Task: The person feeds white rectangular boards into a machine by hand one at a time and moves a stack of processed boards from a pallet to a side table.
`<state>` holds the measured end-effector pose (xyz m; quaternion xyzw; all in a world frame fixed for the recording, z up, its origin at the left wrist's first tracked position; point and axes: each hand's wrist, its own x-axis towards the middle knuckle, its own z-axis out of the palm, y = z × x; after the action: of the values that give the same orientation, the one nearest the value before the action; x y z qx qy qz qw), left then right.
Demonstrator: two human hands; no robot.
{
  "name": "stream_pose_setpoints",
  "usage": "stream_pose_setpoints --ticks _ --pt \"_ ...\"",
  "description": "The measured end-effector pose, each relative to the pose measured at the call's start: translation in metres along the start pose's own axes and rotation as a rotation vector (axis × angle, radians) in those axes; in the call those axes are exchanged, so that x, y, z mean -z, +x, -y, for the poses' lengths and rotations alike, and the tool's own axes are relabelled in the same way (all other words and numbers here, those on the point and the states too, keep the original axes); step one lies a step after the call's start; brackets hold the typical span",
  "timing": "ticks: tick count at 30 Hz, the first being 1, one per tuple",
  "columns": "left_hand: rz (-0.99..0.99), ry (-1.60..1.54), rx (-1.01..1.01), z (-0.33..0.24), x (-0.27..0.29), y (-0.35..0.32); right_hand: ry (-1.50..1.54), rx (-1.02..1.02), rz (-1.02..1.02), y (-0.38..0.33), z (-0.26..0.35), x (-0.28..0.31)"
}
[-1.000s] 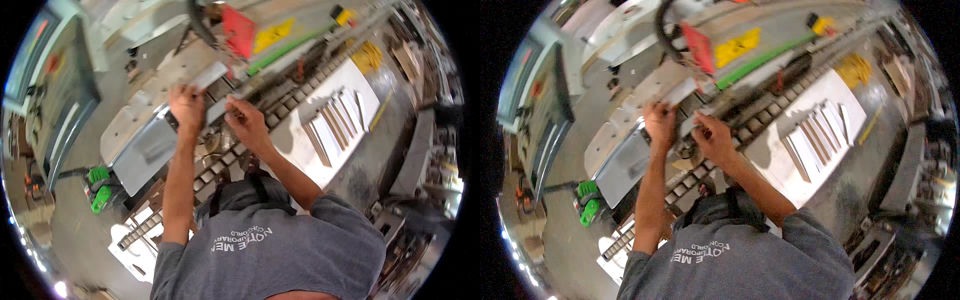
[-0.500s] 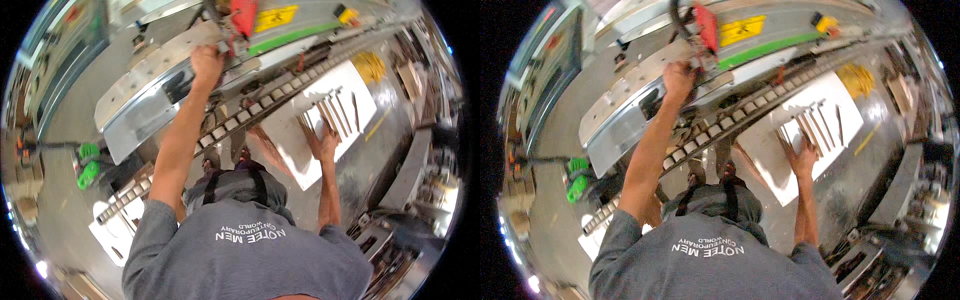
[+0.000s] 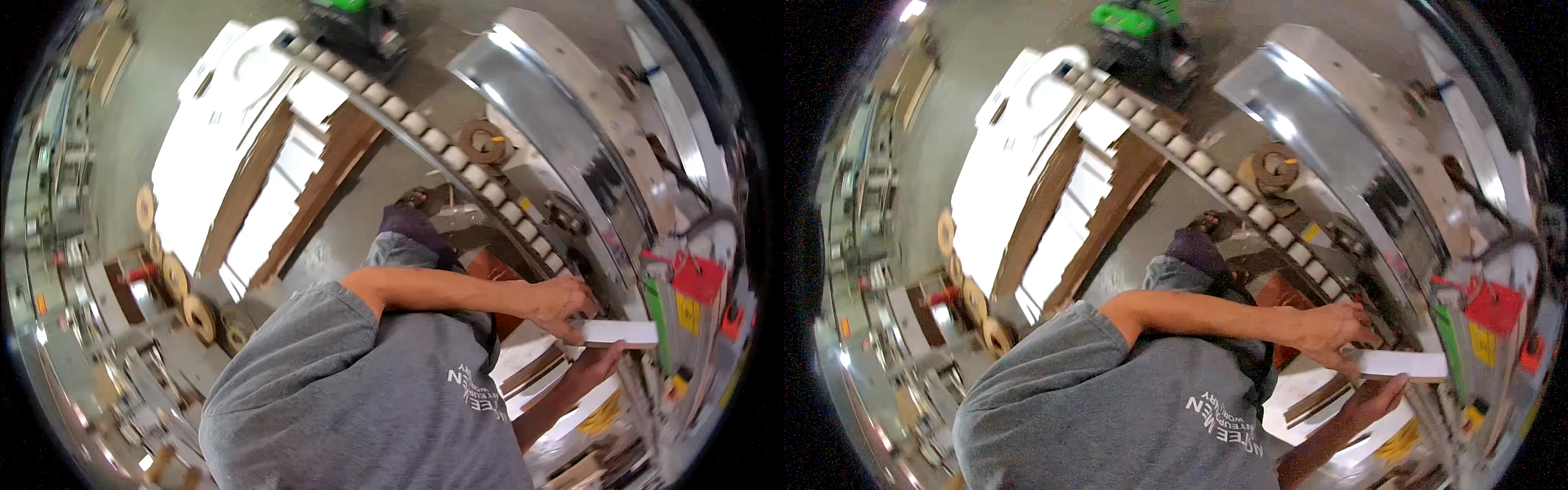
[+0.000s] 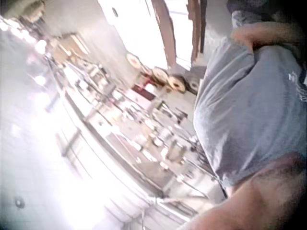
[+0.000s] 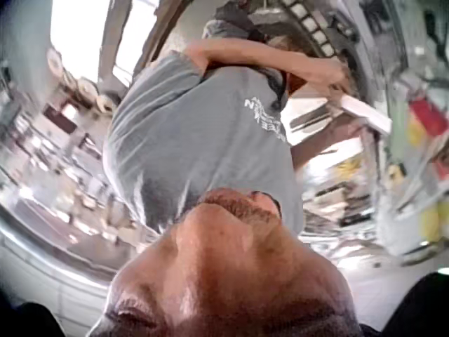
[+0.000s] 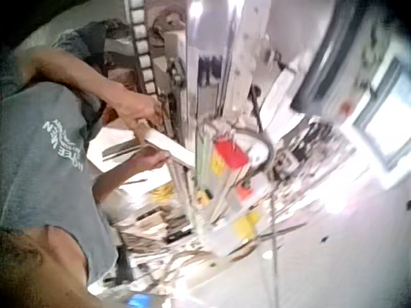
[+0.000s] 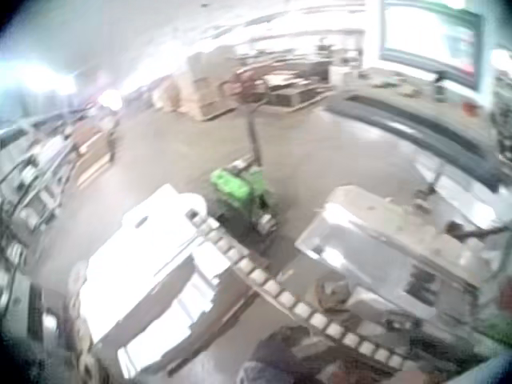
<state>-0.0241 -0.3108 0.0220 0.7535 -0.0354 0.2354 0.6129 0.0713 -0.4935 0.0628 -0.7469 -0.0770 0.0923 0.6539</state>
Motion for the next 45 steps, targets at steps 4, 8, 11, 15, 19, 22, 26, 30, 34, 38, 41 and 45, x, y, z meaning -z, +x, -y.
stream_pose_setpoints --ticks 4,8,11,15,19,22,26,30,34,38,41,45 --pt "-0.063 -0.11 0.197 -0.016 0.066 -0.007 0.258 -0.088 0.231 0.028 0.018 -0.091" --pt "-0.328 0.28 0.059 -0.016 0.109 -0.013 0.244 -0.097 0.297 0.038 0.009 -0.144" --pt "-0.281 0.224 0.114 -0.002 0.123 -0.005 0.286 -0.212 0.372 0.051 -0.005 -0.16" --pt "-0.345 0.585 0.031 0.0 0.177 0.0 0.276 -0.182 0.383 0.047 -0.031 -0.196" --pt "-0.211 0.682 0.018 0.015 0.219 0.041 0.437 -0.128 0.338 0.023 -0.009 -0.236" --pt "-0.077 0.662 0.025 0.032 0.221 0.072 0.499 -0.089 0.253 0.032 -0.011 -0.245" --pt "0.001 0.766 -0.152 0.071 0.23 0.095 0.58 -0.125 0.215 0.058 -0.018 -0.258" --pt "-0.079 0.91 -0.253 0.077 0.238 0.097 0.621 -0.079 0.22 0.069 -0.037 -0.279" --pt "-0.104 0.767 -0.128 0.098 0.241 0.102 0.618 -0.088 0.127 0.075 -0.036 -0.284" --pt "-0.133 0.789 -0.146 0.102 0.243 0.103 0.56 -0.121 0.178 0.075 -0.037 -0.286" --pt "-0.16 0.779 -0.139 0.107 0.24 0.101 0.627 -0.024 0.165 0.075 -0.046 -0.286" --pt "-0.202 0.817 -0.206 0.107 0.24 0.098 0.546 0.001 0.152 0.074 -0.048 -0.293"
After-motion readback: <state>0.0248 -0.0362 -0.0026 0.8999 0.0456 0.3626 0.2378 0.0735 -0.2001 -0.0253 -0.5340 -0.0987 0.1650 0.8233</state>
